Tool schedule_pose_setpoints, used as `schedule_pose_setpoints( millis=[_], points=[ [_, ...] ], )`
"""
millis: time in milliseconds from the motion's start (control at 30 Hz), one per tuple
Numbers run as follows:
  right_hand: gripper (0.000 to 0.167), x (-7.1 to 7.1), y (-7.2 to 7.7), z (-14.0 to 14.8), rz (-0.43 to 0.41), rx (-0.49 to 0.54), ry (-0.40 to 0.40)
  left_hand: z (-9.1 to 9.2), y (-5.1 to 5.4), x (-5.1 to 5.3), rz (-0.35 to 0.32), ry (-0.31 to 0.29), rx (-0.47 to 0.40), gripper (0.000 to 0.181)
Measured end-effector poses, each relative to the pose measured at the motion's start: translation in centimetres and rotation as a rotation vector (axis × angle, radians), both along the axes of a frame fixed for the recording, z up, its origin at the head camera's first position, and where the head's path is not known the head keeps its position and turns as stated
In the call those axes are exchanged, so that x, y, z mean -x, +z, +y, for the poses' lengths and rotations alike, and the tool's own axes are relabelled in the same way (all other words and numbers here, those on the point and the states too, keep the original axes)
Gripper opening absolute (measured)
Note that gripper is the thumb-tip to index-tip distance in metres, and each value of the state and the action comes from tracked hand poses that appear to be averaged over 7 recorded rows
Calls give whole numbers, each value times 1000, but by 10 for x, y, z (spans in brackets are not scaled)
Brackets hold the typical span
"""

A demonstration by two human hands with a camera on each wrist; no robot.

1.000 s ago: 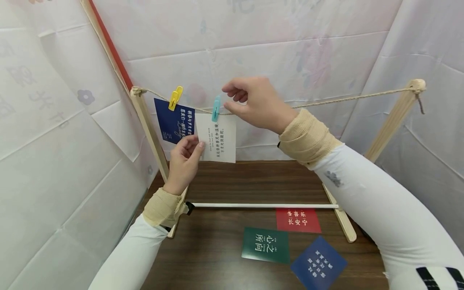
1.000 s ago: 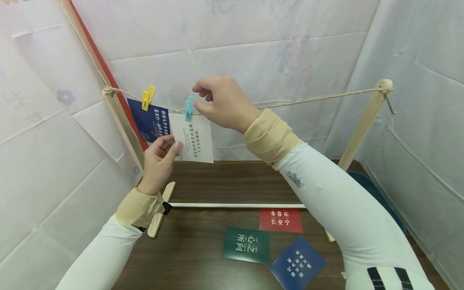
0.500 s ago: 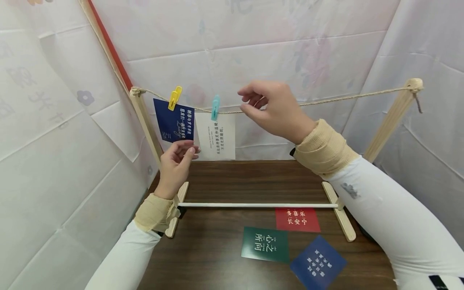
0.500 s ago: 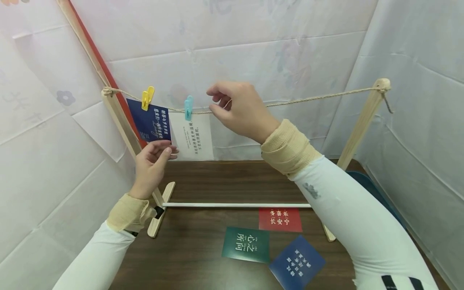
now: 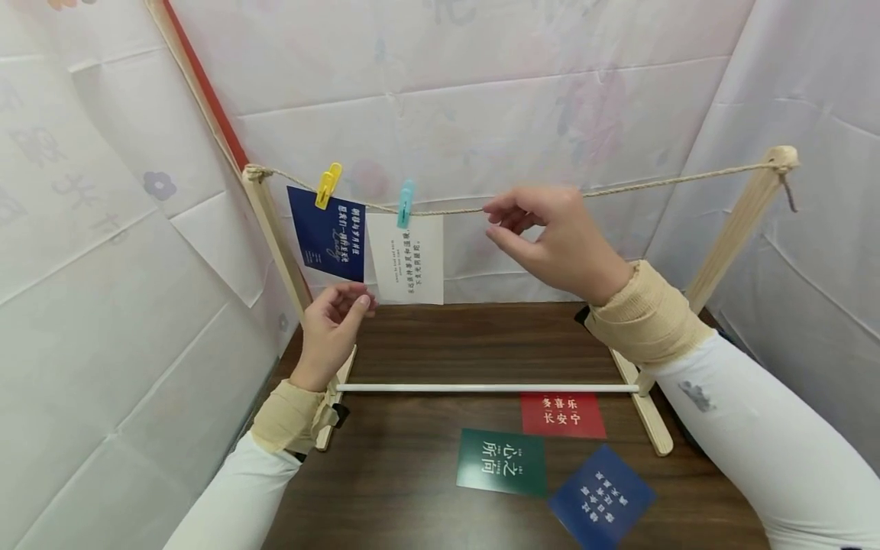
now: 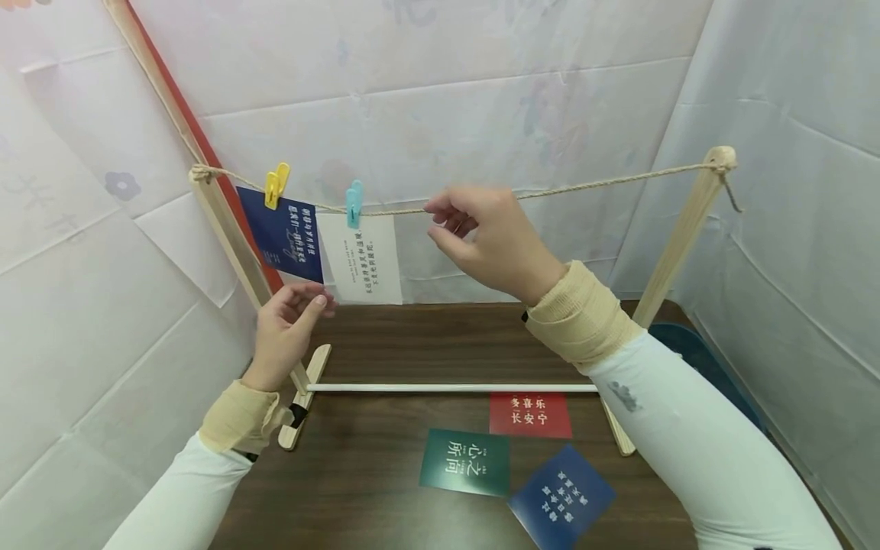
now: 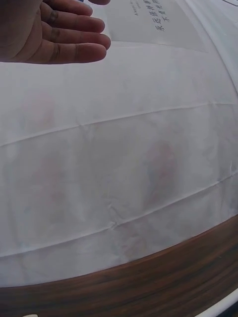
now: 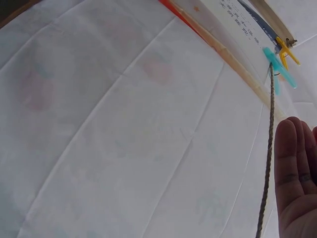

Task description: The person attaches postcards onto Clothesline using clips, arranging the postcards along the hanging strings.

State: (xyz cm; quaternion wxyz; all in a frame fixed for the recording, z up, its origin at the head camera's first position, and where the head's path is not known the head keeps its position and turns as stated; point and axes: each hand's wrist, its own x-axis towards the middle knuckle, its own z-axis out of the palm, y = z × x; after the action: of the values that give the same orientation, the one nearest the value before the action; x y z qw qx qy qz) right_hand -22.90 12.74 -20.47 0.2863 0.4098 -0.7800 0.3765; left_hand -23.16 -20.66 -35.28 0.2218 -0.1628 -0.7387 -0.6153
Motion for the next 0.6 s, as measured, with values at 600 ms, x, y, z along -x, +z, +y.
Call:
schedule_pose_setpoints(
  millis=[600],
  points=[
    [17, -6, -48, 38, -43, -1, -92, 28, -37, -4, -97, -90, 19, 16]
  ],
)
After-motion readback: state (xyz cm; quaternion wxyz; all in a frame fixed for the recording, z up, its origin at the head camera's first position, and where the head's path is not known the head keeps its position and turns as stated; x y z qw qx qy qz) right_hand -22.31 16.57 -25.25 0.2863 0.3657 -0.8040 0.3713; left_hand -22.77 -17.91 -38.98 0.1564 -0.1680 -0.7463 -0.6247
